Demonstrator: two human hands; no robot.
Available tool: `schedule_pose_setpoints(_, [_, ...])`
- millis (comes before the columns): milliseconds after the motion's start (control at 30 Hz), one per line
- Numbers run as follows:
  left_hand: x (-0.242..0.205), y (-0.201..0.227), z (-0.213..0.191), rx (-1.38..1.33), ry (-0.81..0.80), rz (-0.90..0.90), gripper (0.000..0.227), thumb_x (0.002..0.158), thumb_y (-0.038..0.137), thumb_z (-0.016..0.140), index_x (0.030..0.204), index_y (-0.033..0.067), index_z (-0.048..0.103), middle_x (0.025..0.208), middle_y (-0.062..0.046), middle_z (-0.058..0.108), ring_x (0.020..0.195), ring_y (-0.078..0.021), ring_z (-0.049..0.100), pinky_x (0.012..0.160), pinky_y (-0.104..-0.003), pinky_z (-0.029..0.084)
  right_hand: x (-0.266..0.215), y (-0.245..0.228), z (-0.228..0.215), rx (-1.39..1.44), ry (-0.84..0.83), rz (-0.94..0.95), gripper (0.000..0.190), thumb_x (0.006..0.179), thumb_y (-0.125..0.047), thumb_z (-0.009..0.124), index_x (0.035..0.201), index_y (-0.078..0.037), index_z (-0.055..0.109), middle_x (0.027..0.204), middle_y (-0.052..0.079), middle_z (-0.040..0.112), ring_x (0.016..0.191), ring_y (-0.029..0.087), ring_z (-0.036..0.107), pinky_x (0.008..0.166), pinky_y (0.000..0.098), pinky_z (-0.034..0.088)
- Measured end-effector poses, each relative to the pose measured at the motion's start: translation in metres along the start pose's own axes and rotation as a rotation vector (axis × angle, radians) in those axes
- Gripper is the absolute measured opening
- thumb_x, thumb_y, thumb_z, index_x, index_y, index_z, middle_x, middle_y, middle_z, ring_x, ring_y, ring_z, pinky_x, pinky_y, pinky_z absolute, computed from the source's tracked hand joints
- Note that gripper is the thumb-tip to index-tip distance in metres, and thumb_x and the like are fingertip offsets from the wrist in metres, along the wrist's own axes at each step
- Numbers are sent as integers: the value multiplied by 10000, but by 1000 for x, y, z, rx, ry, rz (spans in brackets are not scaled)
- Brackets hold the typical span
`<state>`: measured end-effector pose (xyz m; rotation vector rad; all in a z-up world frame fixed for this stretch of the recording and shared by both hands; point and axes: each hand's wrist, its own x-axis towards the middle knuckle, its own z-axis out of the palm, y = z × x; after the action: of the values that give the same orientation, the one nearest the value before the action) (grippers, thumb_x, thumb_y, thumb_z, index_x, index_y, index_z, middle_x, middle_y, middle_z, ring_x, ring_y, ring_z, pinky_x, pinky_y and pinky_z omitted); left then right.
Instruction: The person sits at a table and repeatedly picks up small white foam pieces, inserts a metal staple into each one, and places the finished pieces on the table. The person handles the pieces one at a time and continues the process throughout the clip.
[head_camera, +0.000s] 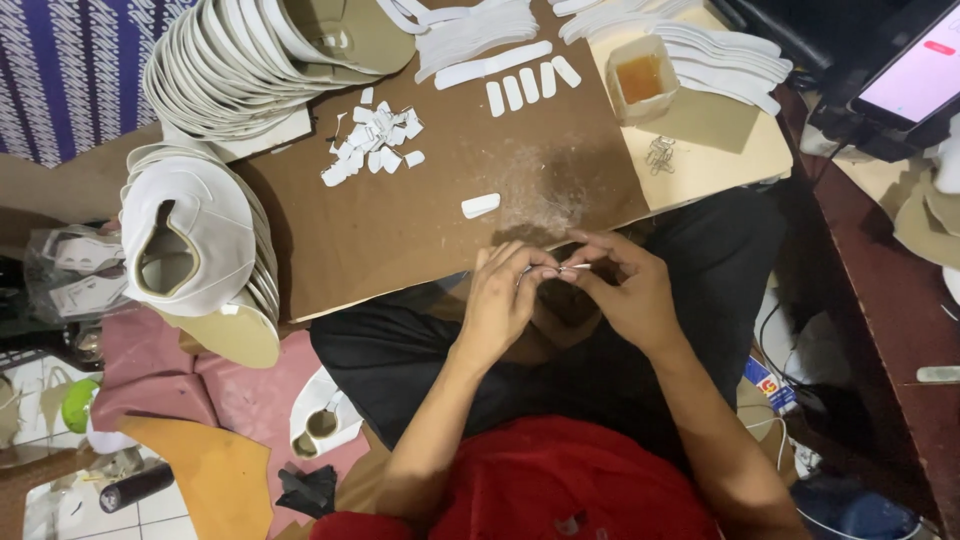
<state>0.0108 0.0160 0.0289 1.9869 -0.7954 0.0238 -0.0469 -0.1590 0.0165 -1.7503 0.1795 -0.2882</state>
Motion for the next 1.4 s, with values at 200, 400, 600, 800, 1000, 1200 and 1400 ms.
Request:
schedule_pose_setpoints(200, [-4,7,12,-25,67,25,102,1040,168,571,991,111,641,893,-74,652,905,-328,667,882,-393,479,-5,17,6,33,115,-66,259,834,-101,883,1051,-76,744,855,63,788,850,115,722,836,282,567])
schedule_pose_setpoints(400, [-1,5,8,43,124,83,105,1042,188,565,986,127,631,901,-34,638,907,-281,667,870,-355,476,5,11,-3,45,27,0,490,806,-102,889,1259,-49,708,847,86,775,805,142,728,788,318,595])
schedule_pose_setpoints(600, [0,-10,18,-87,131,-27,66,1012,164,633,1007,98,628,873,-107,620,891,-339,672,810,-402,516,8,24,-1,8,67,-15,375,809,-165,911,1128,-49,750,766,70,756,734,130,710,773,298,585])
schedule_pose_setpoints(800, [0,-19,8,3,-5,-131,100,1004,186,634,1018,90,655,832,-136,648,859,-384,694,786,-467,530,9,5,0,-88,-69,27,310,826,-91,851,1128,-96,781,887,98,776,866,215,739,845,399,582])
schedule_pose_setpoints(1000, [-10,-70,40,-663,53,-450,244,1032,195,625,1242,72,619,1068,-73,722,921,-142,692,766,-246,555,19,41,21,121,102,101,339,813,-109,911,1065,-7,707,821,107,732,825,159,694,861,319,579])
schedule_pose_setpoints(1200, [-3,-113,54,-852,319,-567,117,989,145,676,1070,61,674,897,-48,696,854,-174,727,735,-238,554,30,43,47,177,22,246,286,958,-237,763,1179,-61,719,1022,142,784,990,231,733,912,394,572])
schedule_pose_setpoints(1400, [59,-156,-38,-48,619,-428,193,978,56,577,1030,-66,719,931,-310,714,994,-466,702,873,-492,540,37,40,46,111,2,252,345,947,-214,757,1240,-38,707,1079,157,769,1019,240,700,938,407,552])
